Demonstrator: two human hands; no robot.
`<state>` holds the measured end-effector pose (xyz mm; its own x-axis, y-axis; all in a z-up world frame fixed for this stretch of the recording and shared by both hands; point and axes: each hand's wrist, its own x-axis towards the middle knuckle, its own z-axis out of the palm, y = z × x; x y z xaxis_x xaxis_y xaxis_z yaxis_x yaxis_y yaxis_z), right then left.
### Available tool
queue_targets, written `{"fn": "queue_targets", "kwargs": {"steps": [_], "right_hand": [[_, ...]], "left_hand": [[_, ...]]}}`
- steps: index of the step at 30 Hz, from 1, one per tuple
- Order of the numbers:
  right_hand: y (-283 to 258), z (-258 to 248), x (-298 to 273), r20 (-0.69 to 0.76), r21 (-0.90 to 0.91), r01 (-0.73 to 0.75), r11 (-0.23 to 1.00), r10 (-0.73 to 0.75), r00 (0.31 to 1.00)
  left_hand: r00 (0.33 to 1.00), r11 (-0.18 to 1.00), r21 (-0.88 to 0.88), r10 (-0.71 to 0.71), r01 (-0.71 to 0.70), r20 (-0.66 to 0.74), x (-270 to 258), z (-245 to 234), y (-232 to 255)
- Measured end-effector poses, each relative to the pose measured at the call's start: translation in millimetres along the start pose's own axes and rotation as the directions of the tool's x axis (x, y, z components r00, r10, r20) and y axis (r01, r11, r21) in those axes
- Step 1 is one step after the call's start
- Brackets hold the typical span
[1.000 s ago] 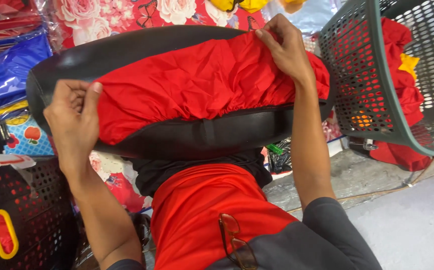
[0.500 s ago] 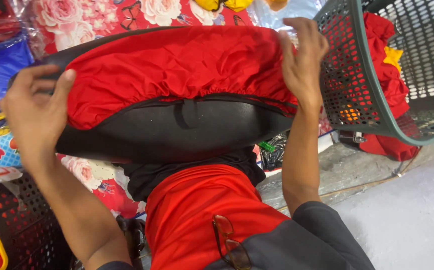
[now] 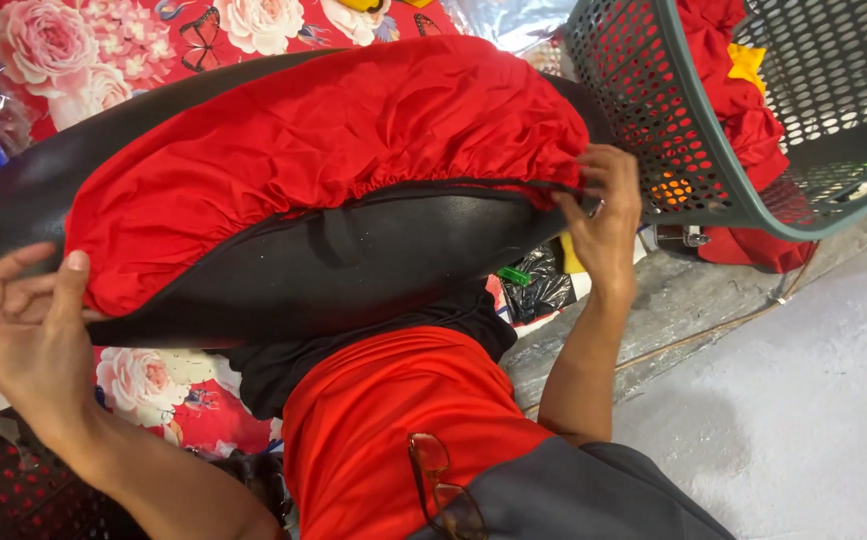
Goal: The person folds a red fabric garment by bringing the edges together and smoothing the surface by hand over a black support.
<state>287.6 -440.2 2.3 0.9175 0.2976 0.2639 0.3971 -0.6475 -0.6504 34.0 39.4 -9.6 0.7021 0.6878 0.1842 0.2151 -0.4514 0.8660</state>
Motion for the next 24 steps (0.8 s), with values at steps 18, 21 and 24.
{"fn": "queue_targets", "kwargs": {"steps": [18,21,24], "right_hand": [[62.2,-6.7,-27.7,0.145,0.52,-0.25,0.816,0.204,0.968],[58.1,-15.3,-29.8,0.338,0.385,-0.391,0.836,0.266,0.903],[49.8,-22.8,-27.0,0.406,0.156,-0.414,0.897,0.323,0.855]], "left_hand": [[0.952,0.938,0.189,0.304,-0.291,-0.044,-57.8,24.5,32.9],[0.947,0.941,0.18,0.307,-0.287,-0.093,-59.6,27.7,26.9],[0.936,0.933,0.18,0.335,-0.313,-0.109,-54.8,30.5,33.7]]}}
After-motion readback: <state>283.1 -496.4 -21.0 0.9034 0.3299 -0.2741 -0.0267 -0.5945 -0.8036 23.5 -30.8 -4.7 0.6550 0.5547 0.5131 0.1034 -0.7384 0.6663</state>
